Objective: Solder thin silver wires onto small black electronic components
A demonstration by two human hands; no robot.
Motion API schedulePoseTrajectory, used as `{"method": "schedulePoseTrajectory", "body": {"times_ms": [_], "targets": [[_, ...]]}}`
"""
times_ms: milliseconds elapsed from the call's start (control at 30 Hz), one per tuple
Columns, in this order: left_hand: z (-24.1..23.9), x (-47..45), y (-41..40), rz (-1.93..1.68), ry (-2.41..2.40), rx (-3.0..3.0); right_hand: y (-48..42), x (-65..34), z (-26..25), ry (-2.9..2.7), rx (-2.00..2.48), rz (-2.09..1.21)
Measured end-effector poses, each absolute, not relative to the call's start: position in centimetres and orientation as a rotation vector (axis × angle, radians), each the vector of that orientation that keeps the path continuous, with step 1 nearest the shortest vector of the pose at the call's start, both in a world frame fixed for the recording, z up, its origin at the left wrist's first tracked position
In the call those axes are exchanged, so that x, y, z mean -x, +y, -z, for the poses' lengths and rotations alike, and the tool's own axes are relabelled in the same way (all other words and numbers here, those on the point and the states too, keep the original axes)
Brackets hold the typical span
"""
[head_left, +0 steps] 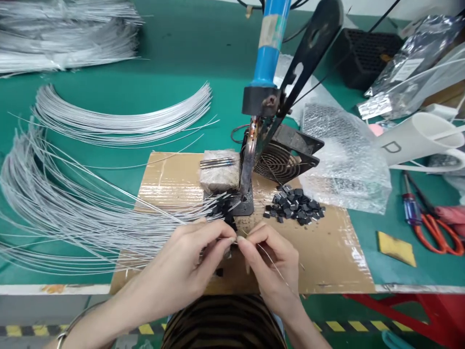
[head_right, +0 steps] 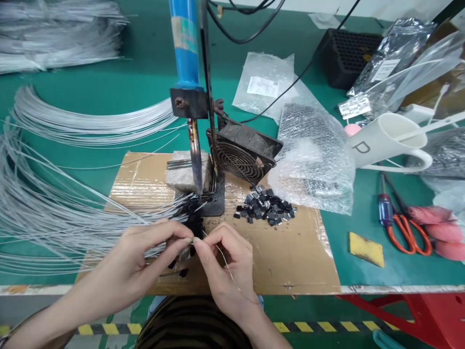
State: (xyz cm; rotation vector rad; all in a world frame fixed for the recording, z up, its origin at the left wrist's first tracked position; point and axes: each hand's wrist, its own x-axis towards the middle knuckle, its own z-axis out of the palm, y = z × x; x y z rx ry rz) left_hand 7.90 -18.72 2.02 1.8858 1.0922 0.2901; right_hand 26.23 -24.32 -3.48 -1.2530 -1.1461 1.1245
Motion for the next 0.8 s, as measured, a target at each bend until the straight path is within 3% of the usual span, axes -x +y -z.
{"method": "schedulePoseTrajectory", "body": {"times_ms": [233, 500, 800], "targets": [[-1.5, -8.7, -18.0, -0.358, 1.152, -1.472, -23.9, -26.0, 3.4, -0.993, 1.288, -1.236], [-0.7, -8.4, -17.7, -0.484, 1.268, -1.419, -24.1, -27.3, 3.5, -0.697, 1.178, -1.300], [-1.1, -8.4, -17.7, -0.524, 1.302, -1.378, -23.6, -26.4, 2.5, -0.904, 1.277, -1.214]]}}
